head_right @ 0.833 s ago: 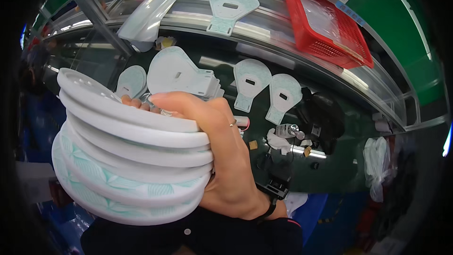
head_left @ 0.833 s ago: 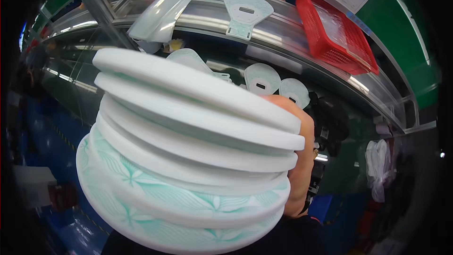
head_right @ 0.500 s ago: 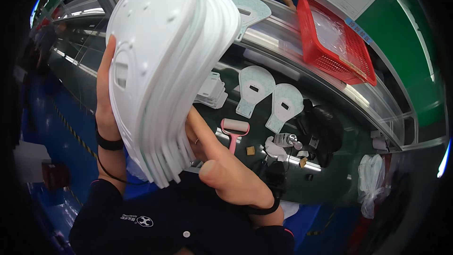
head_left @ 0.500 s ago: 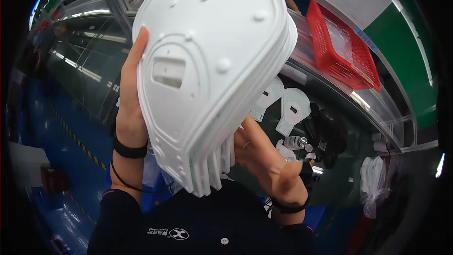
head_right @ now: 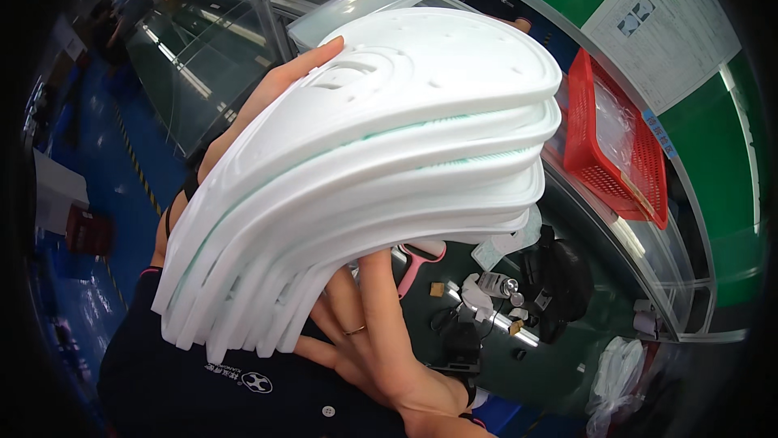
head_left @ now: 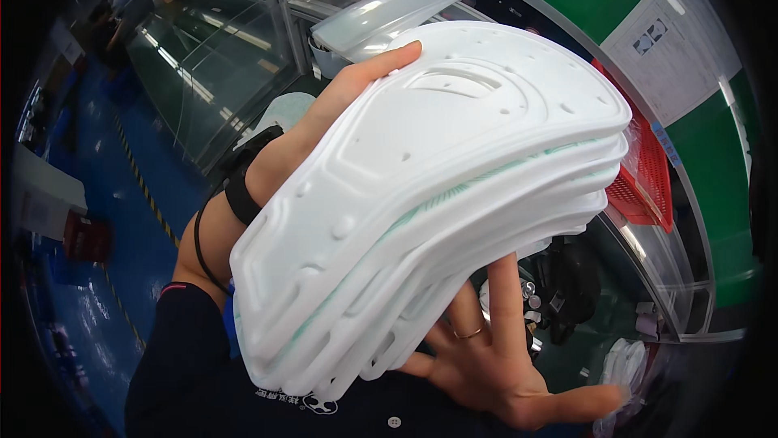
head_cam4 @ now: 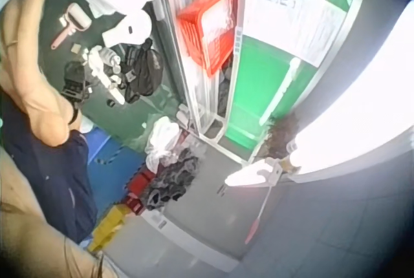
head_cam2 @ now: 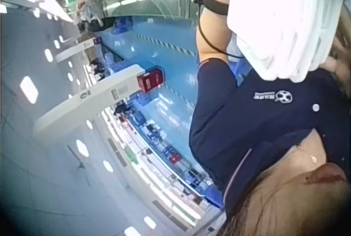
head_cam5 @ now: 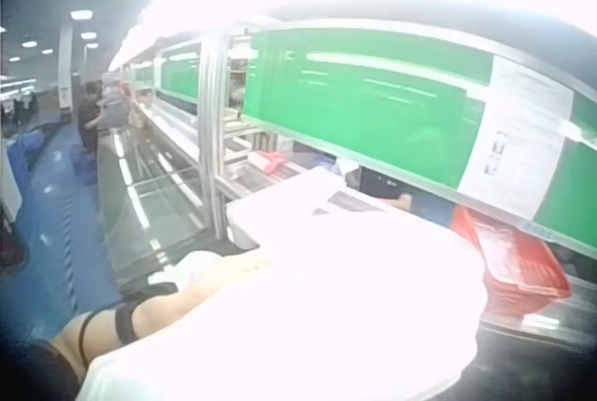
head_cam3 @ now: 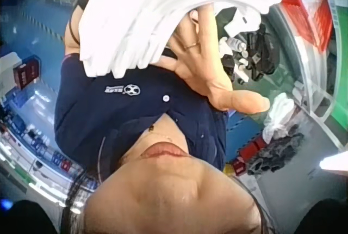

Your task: The person inspects a stack of white plastic parts, separates them by hand, and cleans the surfaces with a lint roller. They then place the parts one at a time into a plastic bag.

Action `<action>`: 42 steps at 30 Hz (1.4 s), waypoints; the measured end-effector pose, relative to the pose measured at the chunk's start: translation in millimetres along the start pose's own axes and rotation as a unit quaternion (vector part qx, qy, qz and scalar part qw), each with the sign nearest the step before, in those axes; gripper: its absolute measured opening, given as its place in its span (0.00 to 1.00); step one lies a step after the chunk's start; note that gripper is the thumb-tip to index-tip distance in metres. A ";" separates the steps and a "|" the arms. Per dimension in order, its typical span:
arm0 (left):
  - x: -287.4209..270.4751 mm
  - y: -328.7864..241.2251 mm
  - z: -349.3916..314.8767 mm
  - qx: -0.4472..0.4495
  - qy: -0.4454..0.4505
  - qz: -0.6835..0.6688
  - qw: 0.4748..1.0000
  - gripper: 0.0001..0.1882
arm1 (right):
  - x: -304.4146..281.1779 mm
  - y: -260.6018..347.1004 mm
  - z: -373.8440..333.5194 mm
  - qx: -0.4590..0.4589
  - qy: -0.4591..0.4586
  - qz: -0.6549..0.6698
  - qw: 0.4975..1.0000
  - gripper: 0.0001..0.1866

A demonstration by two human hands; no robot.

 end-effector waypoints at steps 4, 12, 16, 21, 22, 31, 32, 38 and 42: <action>5.1 10.8 1.4 -0.037 0.022 -0.026 0.999 0.23 | -1.3 12.3 -8.6 -0.026 -0.010 0.004 1.000 0.65; 1.8 5.5 -0.9 -0.067 -0.117 0.068 0.988 0.23 | -24.5 45.4 -28.0 -0.108 -0.092 0.189 0.972 0.51; -1.0 2.3 -2.5 -0.058 -0.157 0.148 0.975 0.28 | -26.7 56.9 -29.5 -0.147 -0.034 0.319 0.936 0.46; 2.2 5.3 -15.9 -0.056 -0.194 0.154 0.967 0.28 | -21.4 57.1 -32.3 -0.135 -0.018 0.279 0.951 0.41; 7.8 8.0 -18.3 -0.060 -0.176 0.146 0.972 0.28 | -25.7 54.8 -37.9 -0.149 -0.050 0.354 0.922 0.49; 12.3 22.7 -40.6 -0.107 -0.185 0.145 0.966 0.27 | -9.4 52.9 -50.3 -0.159 -0.027 0.413 0.896 0.54; 10.7 24.2 -40.6 -0.110 -0.187 0.141 0.966 0.27 | -10.8 49.3 -52.3 -0.161 -0.054 0.443 0.880 0.57; 3.9 27.7 -40.1 -0.115 -0.198 0.137 0.964 0.26 | -4.4 46.6 -57.3 -0.176 -0.065 0.443 0.877 0.59; 5.0 25.8 -40.2 -0.104 -0.194 0.161 0.962 0.29 | -3.7 46.7 -58.1 -0.158 -0.035 0.343 0.925 0.51</action>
Point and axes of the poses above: each hand's wrist, its own z-axis towards the middle knuckle, its own x-axis out of the palm, y = z × x, the point moved 9 cm from there along z, towards the middle knuckle, and after that the axes turned 5 degrees about x, right-handed, at the moved point
